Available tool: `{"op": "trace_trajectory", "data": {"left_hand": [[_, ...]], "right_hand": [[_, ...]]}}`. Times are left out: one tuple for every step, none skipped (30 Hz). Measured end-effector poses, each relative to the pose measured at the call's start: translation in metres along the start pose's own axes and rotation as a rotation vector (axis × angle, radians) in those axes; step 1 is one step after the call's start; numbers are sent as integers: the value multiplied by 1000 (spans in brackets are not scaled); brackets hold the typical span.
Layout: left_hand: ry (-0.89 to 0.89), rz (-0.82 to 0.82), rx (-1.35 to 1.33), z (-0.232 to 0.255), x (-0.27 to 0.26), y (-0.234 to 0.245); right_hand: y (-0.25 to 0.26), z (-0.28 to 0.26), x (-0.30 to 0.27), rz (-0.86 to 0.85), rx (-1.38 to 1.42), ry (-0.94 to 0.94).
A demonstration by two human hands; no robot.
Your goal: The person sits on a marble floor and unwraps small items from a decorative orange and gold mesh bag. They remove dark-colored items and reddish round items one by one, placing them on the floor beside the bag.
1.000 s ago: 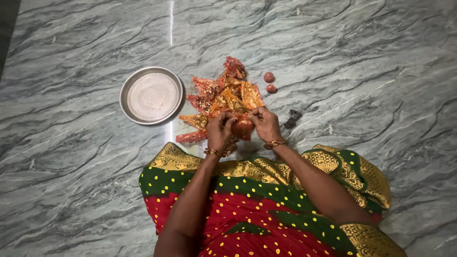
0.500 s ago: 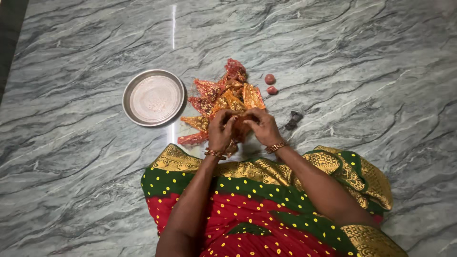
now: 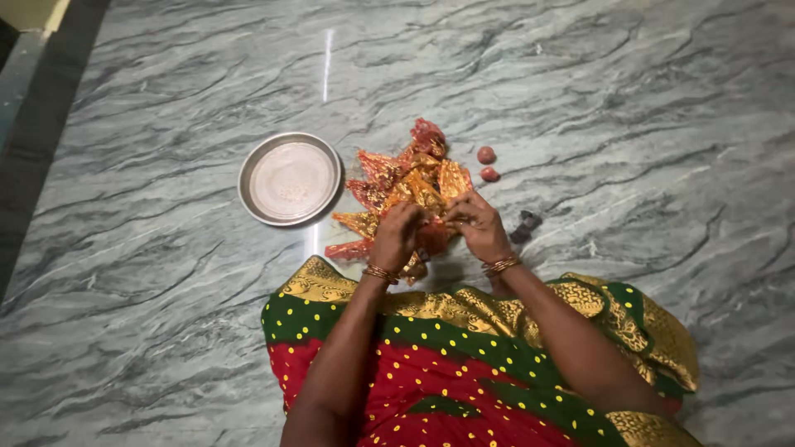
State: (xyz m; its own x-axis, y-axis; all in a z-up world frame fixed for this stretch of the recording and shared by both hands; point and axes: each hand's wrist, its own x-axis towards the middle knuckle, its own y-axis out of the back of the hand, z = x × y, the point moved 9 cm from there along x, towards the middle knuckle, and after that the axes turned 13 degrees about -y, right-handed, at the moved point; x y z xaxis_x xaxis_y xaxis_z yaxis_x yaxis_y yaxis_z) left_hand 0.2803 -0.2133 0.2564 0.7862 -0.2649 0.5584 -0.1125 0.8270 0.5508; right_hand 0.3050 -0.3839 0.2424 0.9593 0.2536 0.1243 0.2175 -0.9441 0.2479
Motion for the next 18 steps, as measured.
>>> {"op": "trace_trajectory", "data": {"left_hand": [[-20,-34,-11,1,1,0],[-40,-68,-22,1,2,-1],[-60,-104,-34,1,3,-2],[-63,-161,-60,-1,3,-6],[-62,-220,-88,-4,1,-10],[-61,-279,-115,-7,-2,-16],[-62,-310,-109,-9,-4,-20],[-63,-340,-103,-11,-6,-24],[-68,-368,-94,-14,-5,-28],[-79,-354,-94,-14,-4,-28],[-88,-340,-96,-14,-4,-28],[-97,-325,-97,-14,-4,-26],[-113,-322,-95,-12,-5,-26],[-130,-318,-93,-10,-6,-25],[-145,-319,-93,-8,-8,-23],[-130,-314,-106,-8,-10,-21],[-119,-312,-122,-9,-9,-21],[-107,-309,-137,-9,-8,-20]], "right_hand": [[2,4,2,-16,-29,-23],[4,8,4,-9,-52,-45],[6,12,4,0,-75,-68],[8,15,7,8,-98,-91],[7,19,7,-13,-63,-116],[7,23,7,-33,-28,-140],[6,27,5,-53,9,-167],[4,28,1,-74,-57,-166],[3,27,1,-93,-124,-159],[2,27,2,-113,-191,-151],[-2,24,1,-158,-304,-112],[-6,22,0,-203,-417,-72],[-10,20,-2,-250,-531,-32],[-12,21,-3,-294,-511,-52],[-14,22,-5,-336,-488,-75],[-15,22,-6,-378,-465,-99],[-15,18,-8,-410,-474,-69],[-15,14,-8,-442,-482,-40]]}}
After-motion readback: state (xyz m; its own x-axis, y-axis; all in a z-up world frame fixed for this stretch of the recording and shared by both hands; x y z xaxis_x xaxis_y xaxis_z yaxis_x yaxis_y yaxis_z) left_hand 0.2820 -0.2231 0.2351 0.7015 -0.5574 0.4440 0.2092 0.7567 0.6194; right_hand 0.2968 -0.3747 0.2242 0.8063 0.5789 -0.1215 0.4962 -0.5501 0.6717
